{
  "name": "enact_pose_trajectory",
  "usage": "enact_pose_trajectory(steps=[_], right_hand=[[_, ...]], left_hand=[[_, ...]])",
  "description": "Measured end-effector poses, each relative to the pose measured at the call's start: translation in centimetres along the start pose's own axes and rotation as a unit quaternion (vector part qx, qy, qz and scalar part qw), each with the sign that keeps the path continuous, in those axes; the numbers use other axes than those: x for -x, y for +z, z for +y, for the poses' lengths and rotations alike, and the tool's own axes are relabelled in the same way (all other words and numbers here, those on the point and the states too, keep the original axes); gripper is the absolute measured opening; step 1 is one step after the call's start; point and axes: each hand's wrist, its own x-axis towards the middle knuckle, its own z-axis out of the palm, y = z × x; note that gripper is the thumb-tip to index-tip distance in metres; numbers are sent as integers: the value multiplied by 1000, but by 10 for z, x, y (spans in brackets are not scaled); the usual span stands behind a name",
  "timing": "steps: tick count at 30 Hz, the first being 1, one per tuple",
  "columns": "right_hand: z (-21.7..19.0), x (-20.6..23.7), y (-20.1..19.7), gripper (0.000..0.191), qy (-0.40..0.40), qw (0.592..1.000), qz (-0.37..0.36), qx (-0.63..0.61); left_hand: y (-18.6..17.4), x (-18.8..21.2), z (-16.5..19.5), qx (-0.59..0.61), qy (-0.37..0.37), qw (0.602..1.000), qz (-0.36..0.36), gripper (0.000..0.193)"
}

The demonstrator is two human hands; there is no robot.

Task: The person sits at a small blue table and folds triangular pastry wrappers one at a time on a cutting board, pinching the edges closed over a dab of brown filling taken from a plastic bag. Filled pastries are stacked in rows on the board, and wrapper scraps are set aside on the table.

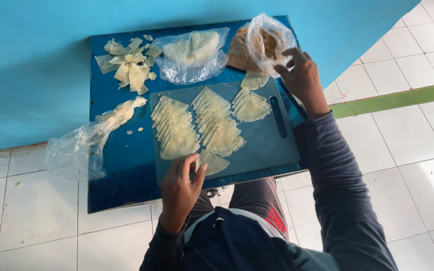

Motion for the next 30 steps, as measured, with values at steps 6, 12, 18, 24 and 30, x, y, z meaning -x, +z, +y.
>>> enact_pose_trajectory(steps=[6,12,18,24,30], right_hand=[[6,2,7,19,-32,990,45,133],[19,2,18,12,-38,982,36,180],[25,-5,22,18,-40,974,96,199],[23,-9,27,26,-61,975,94,190],[13,-8,33,19,8,995,73,69]], left_hand=[[-4,1,9,21,-5,999,-28,25],[6,3,10,-10,50,999,19,20],[11,4,9,-18,17,999,24,23],[2,10,7,-42,-47,998,-12,30],[5,13,0,-49,-10,999,-6,29]])
